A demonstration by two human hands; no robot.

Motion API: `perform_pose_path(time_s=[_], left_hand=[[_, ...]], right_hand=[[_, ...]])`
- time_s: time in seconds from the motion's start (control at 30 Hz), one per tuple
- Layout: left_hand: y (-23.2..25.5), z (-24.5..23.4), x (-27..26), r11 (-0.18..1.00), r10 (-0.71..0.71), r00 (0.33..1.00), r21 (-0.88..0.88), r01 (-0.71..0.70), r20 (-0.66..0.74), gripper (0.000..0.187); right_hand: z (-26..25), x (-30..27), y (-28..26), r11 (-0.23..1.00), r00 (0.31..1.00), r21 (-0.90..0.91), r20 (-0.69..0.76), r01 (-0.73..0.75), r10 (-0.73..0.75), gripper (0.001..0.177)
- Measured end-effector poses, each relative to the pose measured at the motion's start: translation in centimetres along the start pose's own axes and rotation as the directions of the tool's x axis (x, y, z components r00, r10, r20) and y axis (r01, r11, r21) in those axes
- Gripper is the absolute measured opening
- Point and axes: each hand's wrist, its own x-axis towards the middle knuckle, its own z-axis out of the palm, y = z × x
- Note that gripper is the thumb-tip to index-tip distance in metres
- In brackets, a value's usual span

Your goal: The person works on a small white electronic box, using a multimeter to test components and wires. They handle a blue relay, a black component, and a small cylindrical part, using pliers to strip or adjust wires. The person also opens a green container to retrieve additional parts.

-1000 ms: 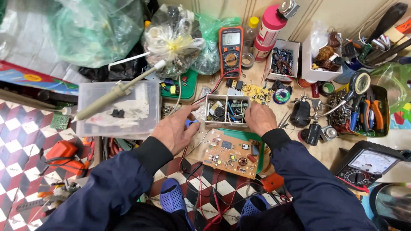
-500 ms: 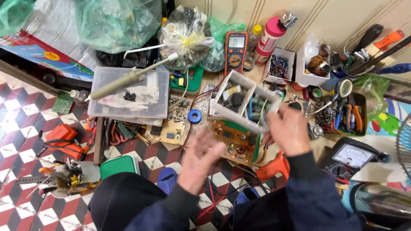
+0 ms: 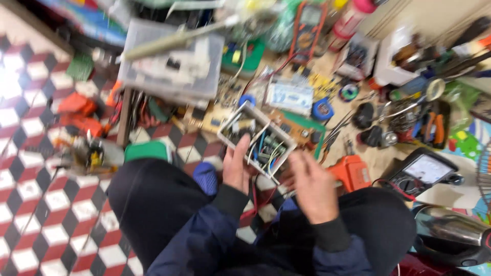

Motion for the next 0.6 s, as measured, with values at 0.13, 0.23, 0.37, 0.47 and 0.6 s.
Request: perform_pose_path(time_s=[0.13, 0.23, 0.37, 0.47, 0.6], left_hand=[[1.3, -0.2, 0.6, 0.998, 0.018, 0.997, 0.054, -0.013, -0.075, 0.070], [3.2, 1.0, -1.0, 0.990, -0.029, 0.997, 0.133, 0.038, -0.069, 0.088], [2.9, 0.3, -0.6, 0.981, -0.012, 1.000, 0.193, 0.012, 0.001, 0.107], [3.0, 0.6, -0.7, 0.991, 0.017, 0.998, 0.128, -0.024, 0.057, 0.098], [4.1, 1.8, -2.1, 0.976, -0.029, 0.999, 0.218, 0.025, 0.016, 0.091]], right_hand=[[-1.9, -1.1, -1.9, 0.974, 0.983, 0.135, 0.017, 0.180, -0.184, 0.031], [-1.8, -2.4, -4.0, 0.825, 0.847, -0.194, 0.120, 0.531, -0.518, 0.027], [-0.5, -1.2, -4.8, 0.599, 0.644, -0.238, 0.325, 0.765, -0.693, 0.026], [0.8, 0.3, -4.9, 0.379, 0.504, -0.345, 0.430, 0.859, -0.749, 0.029], [2.1, 1.7, -4.8, 0.339, 0.459, -0.311, 0.558, 0.888, -0.691, 0.029]])
